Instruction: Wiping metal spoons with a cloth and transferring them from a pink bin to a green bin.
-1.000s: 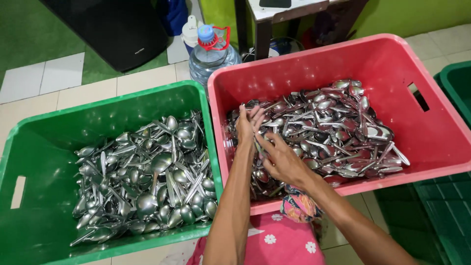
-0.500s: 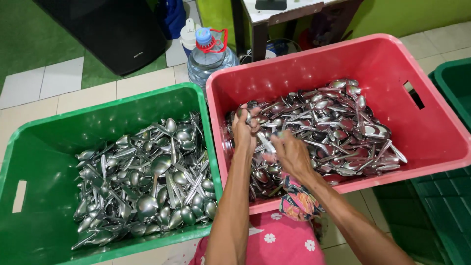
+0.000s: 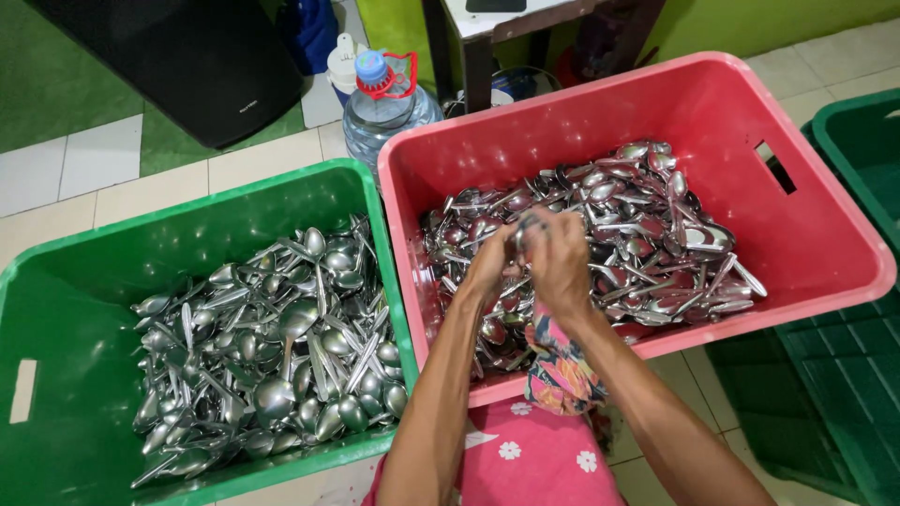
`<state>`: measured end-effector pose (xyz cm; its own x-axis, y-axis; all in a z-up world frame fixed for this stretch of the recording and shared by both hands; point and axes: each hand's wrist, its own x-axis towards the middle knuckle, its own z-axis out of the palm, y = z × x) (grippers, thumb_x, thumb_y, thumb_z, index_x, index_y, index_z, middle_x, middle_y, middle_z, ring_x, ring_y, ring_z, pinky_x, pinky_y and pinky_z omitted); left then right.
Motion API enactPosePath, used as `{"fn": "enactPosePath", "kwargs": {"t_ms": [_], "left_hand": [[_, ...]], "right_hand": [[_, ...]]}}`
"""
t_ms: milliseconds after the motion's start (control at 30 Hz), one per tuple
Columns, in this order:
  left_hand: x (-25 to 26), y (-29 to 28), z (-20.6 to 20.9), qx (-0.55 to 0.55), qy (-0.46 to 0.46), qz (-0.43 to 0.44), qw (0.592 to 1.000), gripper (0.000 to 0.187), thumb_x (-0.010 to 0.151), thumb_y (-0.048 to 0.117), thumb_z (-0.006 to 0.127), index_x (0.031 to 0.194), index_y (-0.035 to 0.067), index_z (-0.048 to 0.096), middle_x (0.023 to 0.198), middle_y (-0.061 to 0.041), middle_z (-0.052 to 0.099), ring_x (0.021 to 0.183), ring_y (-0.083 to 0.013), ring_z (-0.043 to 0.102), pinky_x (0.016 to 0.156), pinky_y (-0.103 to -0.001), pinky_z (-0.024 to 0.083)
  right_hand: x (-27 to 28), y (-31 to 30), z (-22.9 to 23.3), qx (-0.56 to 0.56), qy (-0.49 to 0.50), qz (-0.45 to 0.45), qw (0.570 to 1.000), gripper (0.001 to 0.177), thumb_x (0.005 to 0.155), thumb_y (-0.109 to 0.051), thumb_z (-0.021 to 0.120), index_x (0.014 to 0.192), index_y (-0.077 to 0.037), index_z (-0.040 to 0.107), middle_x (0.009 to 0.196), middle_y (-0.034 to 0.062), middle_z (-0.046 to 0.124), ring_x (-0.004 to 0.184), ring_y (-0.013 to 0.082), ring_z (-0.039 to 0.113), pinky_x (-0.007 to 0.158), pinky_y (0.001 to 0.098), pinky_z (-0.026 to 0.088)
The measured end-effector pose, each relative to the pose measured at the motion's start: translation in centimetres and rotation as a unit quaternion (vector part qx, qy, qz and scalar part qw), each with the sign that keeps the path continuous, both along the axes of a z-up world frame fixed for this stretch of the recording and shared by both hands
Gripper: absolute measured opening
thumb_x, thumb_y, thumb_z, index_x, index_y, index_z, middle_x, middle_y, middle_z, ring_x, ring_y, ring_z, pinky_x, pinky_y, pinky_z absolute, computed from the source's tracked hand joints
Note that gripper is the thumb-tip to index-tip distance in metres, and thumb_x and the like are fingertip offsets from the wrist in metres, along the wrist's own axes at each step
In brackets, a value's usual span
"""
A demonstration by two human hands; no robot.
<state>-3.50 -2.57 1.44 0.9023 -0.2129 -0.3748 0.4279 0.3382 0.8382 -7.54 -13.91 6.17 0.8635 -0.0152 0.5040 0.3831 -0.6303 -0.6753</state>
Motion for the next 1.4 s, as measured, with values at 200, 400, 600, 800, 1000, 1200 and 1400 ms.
{"fn": "enactPosePath", "kwargs": {"t_ms": [200,400,600,800,1000,1200,1400], "left_hand": [[-2.0,-0.1,3.3,0.007,-0.014,0.005,1.0,0.027,0.091,0.023,0.065,0.115,0.011,0.072,0.088,0.0,0.061,0.066,-0.0052,0.052,0.049,-0.014,0.039],[-1.1,-0.5,0.2,0.042,-0.086,0.122,0.988,0.028,0.102,0.014,0.059,0.127,0.004,0.063,0.103,-0.021,0.064,0.098,-0.0264,0.063,0.082,-0.047,0.064],[-1.7,-1.9,2.0,-0.262,-0.058,0.112,0.957,0.042,0.111,0.03,0.05,0.138,-0.002,0.052,0.131,-0.023,0.057,0.121,-0.0326,0.06,0.099,-0.046,0.056],[-0.7,-0.6,0.7,-0.042,-0.129,0.15,0.979,0.03,0.11,0.018,0.044,0.124,0.001,0.065,0.107,-0.015,0.06,0.106,-0.0233,0.063,0.1,-0.039,0.051],[-1.1,0.4,3.9,0.061,-0.202,0.152,0.966,0.029,0.113,0.016,0.033,0.12,0.003,0.058,0.118,-0.023,0.071,0.122,-0.0339,0.063,0.115,-0.052,0.035],[1.4,1.5,0.1,0.04,-0.088,0.255,0.962,0.026,0.111,0.019,0.035,0.114,0.011,0.059,0.088,-0.009,0.068,0.069,-0.0156,0.07,0.058,-0.022,0.057],[1.1,3.7,2.6,-0.068,-0.06,0.299,0.95,0.04,0.112,0.025,0.032,0.137,0.001,0.051,0.079,-0.007,0.056,0.06,-0.0083,0.05,0.039,-0.014,0.036]], "right_hand": [[-0.2,-2.2,-0.4,0.121,-0.004,-0.095,0.988,0.027,0.103,-0.008,0.057,0.125,0.008,0.059,0.111,0.0316,0.06,0.108,0.0511,0.059,0.096,0.0568,0.043],[-0.8,-0.1,1.0,0.131,-0.033,-0.027,0.991,0.02,0.102,-0.011,0.061,0.119,0.0,0.059,0.108,0.0213,0.063,0.104,0.0417,0.063,0.094,0.0526,0.047],[2.8,-0.7,-5.6,-0.091,-0.085,0.032,0.992,0.022,0.091,-0.004,0.069,0.113,-0.006,0.072,0.108,0.0129,0.069,0.106,0.033,0.067,0.095,0.0459,0.051],[0.9,-0.1,-4.1,-0.135,-0.05,0.083,0.986,0.02,0.082,-0.01,0.057,0.097,-0.01,0.071,0.09,0.0102,0.063,0.087,0.0319,0.067,0.08,0.0441,0.053],[-1.2,0.3,0.0,0.092,0.094,0.094,0.987,0.039,0.103,-0.027,0.043,0.124,0.001,0.06,0.103,0.0264,0.065,0.095,0.042,0.063,0.093,0.0597,0.046],[-2.4,-0.2,-1.9,0.042,0.285,0.151,0.946,0.03,0.092,-0.028,0.07,0.118,-0.013,0.07,0.082,0.0169,0.072,0.078,0.0297,0.07,0.069,0.0476,0.052],[-3.8,-0.3,0.2,0.1,0.365,0.203,0.903,0.027,0.081,-0.017,0.071,0.105,-0.007,0.075,0.079,0.0093,0.068,0.078,0.022,0.062,0.072,0.0406,0.051]]}}
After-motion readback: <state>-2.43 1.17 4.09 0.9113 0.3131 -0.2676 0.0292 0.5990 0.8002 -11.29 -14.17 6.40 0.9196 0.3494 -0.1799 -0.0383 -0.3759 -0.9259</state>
